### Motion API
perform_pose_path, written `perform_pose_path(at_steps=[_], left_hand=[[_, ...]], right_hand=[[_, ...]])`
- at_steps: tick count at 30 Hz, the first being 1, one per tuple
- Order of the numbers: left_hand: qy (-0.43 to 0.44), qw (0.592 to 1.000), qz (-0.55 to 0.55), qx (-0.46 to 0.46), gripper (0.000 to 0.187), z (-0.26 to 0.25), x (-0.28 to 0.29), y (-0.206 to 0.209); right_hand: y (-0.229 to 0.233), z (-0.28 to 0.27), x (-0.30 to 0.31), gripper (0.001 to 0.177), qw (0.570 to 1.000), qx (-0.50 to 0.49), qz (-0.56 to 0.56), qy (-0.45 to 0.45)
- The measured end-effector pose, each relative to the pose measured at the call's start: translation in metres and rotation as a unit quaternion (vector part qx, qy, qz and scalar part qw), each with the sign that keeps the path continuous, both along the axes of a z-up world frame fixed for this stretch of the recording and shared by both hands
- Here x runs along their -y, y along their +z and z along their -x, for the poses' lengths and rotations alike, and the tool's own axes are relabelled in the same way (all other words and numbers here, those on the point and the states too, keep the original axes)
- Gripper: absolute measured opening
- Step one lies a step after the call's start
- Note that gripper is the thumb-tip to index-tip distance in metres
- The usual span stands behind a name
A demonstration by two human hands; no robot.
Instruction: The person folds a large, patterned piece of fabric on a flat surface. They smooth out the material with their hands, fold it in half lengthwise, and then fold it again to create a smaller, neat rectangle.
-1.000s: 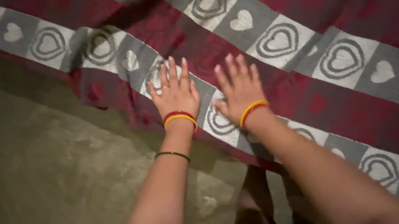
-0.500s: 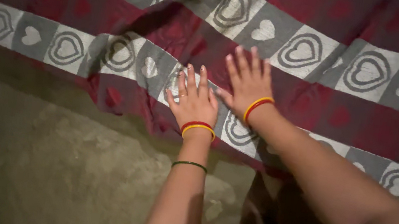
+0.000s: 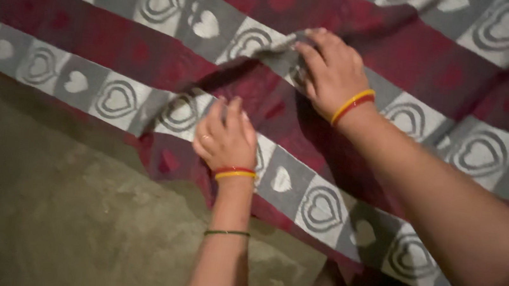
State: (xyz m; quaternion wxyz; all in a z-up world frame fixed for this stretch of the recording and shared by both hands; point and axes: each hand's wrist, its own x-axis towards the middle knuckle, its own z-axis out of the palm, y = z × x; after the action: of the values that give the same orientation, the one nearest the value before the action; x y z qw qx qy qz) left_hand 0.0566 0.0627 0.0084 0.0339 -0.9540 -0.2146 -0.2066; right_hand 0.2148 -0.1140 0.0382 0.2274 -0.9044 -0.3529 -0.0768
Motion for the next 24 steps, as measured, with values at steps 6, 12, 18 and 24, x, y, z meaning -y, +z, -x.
perform_pose_path(at_steps=[6,12,18,24], left_hand=[[0.149,0.938,0.285,-0.128,0.071,-0.073,-0.075,-0.002],[0.182,0.885,0.343,-0.257,0.053,-0.095,-0.101,-0.016],[0.21,0.927,0.305,-0.051,0.027,-0.087,-0.119,-0.013],[0.217,0.937,0.264,-0.066,0.027,-0.081,-0.132,-0.042]], right_hand=[[0.006,-0.046,-0.05,0.059,0.957,-0.244,0.159,-0.011],[0.004,-0.063,-0.06,0.036,0.937,-0.272,0.22,-0.017],[0.0,-0.079,-0.074,0.018,0.978,-0.184,0.095,-0.013],[-0.02,-0.076,-0.047,0.065,0.963,-0.231,0.124,0.057]])
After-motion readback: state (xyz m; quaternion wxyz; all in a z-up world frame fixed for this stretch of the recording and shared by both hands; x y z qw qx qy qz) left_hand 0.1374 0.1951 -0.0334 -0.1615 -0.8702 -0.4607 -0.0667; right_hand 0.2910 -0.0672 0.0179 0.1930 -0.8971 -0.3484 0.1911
